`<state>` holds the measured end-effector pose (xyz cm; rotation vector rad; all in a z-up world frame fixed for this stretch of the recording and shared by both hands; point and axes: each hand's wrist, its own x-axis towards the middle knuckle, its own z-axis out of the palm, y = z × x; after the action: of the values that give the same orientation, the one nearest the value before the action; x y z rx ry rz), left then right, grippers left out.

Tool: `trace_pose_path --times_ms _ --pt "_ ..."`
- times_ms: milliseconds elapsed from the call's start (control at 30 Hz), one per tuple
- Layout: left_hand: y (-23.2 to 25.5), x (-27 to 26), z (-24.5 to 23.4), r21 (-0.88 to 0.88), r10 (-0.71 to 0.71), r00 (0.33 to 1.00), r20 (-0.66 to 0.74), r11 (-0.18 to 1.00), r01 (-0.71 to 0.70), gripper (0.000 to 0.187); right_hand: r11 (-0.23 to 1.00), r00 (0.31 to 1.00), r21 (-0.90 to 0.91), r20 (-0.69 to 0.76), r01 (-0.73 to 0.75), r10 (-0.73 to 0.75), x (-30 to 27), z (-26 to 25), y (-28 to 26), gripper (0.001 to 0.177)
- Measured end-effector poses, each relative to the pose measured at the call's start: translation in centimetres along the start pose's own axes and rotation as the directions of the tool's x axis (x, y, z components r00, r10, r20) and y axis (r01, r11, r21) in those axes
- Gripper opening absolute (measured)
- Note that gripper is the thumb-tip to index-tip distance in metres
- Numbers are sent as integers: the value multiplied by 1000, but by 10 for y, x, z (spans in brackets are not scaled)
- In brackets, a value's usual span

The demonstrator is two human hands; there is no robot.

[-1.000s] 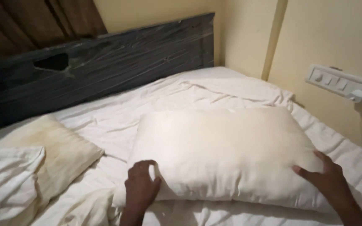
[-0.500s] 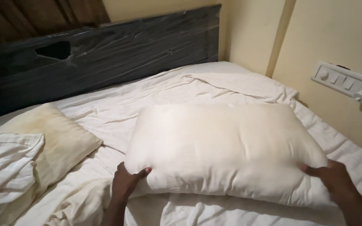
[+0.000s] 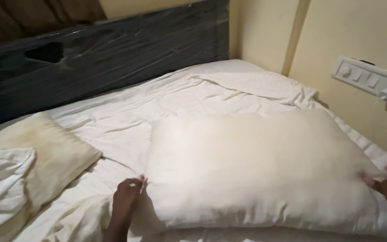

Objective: Putting a pillowcase onto a pillow on a bed.

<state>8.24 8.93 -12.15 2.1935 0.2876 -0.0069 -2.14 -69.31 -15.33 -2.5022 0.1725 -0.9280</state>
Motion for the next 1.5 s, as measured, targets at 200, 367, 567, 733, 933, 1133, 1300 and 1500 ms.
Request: trace_pose_path --times_ms 200,367,567,733,933,1133,1300,1500 --pt "81 -46 74 707 561 828 -12 591 -390 71 995 996 -46 -39 83 -85 4 28 -163 59" --pt "156 -94 131 598 869 485 99 338 -727 94 882 875 -50 166 468 -455 -20 77 -316 78" --pt "196 -87 178 291 853 457 251 384 -876 85 844 816 -102 339 527 -469 -8 103 -335 76" --pt "202 -54 191 321 846 487 218 409 -854 82 820 827 -183 291 542 -481 21 127 -316 80" --pt "225 -41 177 453 760 627 173 504 -735 72 812 910 -427 290 399 -295 70 136 -283 64" --pt "226 7 164 588 545 824 154 620 -520 75 800 961 -547 241 247 -133 99 131 -222 63" --pt "216 37 143 629 410 904 120 673 -389 76 874 949 -483 295 50 109 117 119 -187 66" --pt "189 68 122 615 329 944 20 740 -271 74 873 883 -445 305 -198 356 129 106 -173 68"
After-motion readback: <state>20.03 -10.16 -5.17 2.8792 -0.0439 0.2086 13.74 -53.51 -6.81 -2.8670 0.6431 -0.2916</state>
